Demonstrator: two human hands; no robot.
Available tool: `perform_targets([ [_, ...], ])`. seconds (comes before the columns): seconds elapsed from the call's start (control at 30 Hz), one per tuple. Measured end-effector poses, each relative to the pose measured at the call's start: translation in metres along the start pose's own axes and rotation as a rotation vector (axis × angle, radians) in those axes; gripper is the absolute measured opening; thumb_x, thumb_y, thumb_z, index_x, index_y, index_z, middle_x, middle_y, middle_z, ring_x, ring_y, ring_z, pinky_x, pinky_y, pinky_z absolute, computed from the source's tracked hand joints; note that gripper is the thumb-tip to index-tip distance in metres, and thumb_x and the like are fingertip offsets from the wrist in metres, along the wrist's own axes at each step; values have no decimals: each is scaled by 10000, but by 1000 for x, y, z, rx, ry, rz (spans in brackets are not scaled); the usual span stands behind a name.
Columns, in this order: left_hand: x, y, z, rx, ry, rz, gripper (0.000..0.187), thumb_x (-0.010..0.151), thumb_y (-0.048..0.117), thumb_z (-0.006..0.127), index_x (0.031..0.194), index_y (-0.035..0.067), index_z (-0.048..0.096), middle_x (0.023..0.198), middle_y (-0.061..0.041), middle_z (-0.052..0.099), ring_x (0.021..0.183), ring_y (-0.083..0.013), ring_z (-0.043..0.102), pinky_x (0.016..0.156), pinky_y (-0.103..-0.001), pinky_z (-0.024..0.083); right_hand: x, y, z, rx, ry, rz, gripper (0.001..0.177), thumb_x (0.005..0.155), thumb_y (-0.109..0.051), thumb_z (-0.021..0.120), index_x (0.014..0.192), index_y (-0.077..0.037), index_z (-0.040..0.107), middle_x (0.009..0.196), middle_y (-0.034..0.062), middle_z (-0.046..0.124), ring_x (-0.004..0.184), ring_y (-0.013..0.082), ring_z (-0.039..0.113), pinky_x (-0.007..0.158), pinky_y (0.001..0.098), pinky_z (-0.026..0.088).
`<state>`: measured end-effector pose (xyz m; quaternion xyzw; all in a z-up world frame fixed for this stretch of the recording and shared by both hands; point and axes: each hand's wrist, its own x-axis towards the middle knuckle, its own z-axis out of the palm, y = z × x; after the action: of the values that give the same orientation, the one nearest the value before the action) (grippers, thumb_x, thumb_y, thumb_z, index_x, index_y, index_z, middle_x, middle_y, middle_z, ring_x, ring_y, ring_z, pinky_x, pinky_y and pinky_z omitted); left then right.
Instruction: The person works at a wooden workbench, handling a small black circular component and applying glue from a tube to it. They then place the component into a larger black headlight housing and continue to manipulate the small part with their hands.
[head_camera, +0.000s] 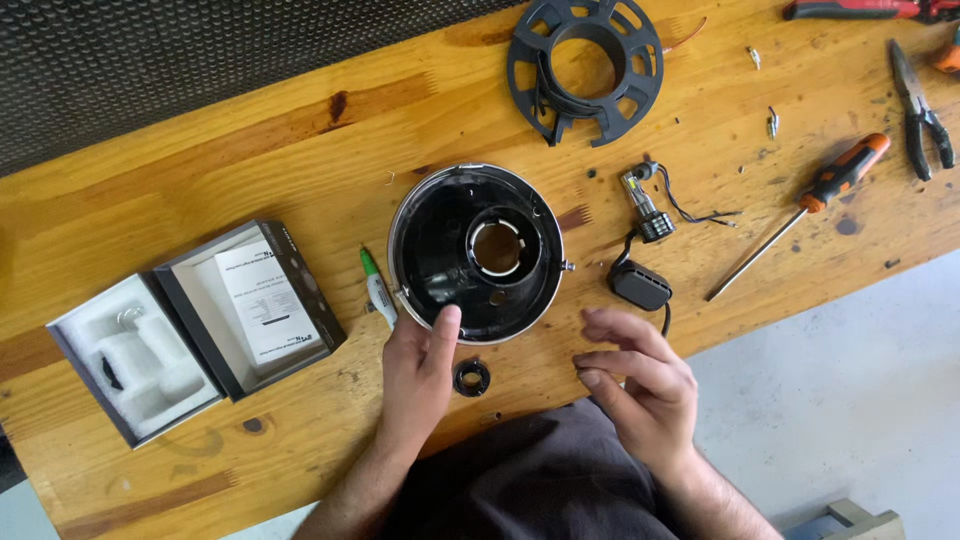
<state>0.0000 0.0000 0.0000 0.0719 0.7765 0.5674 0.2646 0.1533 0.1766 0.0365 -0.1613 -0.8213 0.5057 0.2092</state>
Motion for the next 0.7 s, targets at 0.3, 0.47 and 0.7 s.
perform_targets([
  [0.3, 11, 16, -8, 154, -81, -329, 433, 924, 485, 589, 1108, 105, 682, 638, -51, 777, 514, -140, 765, 506, -248, 625, -26, 29, 14, 323, -116, 399, 139, 913, -135, 725, 881, -10, 779, 922, 117, 803, 884, 198, 754, 810, 288, 584],
  [0.47, 8, 18, -14, 277, -135, -334, 431, 929, 534, 585, 852, 115, 654, 607, -15, 761, 475, -113, 726, 542, -240, 612, -39, 42, 20, 397, -162, 519, 153, 937, -135, 709, 910, -1, 778, 904, 97, 795, 772, 152, 686, 734, 259, 559],
  [0.7, -11, 0, -31, 703, -344, -160, 613, 848, 738, 536, 954, 157, 698, 794, 9, 806, 641, -119, 789, 571, -267, 653, -49, 54, 22, 640, -178, 574, 220, 1008, -206, 628, 904, -17, 671, 826, 96, 700, 639, 128, 582, 653, 259, 483],
])
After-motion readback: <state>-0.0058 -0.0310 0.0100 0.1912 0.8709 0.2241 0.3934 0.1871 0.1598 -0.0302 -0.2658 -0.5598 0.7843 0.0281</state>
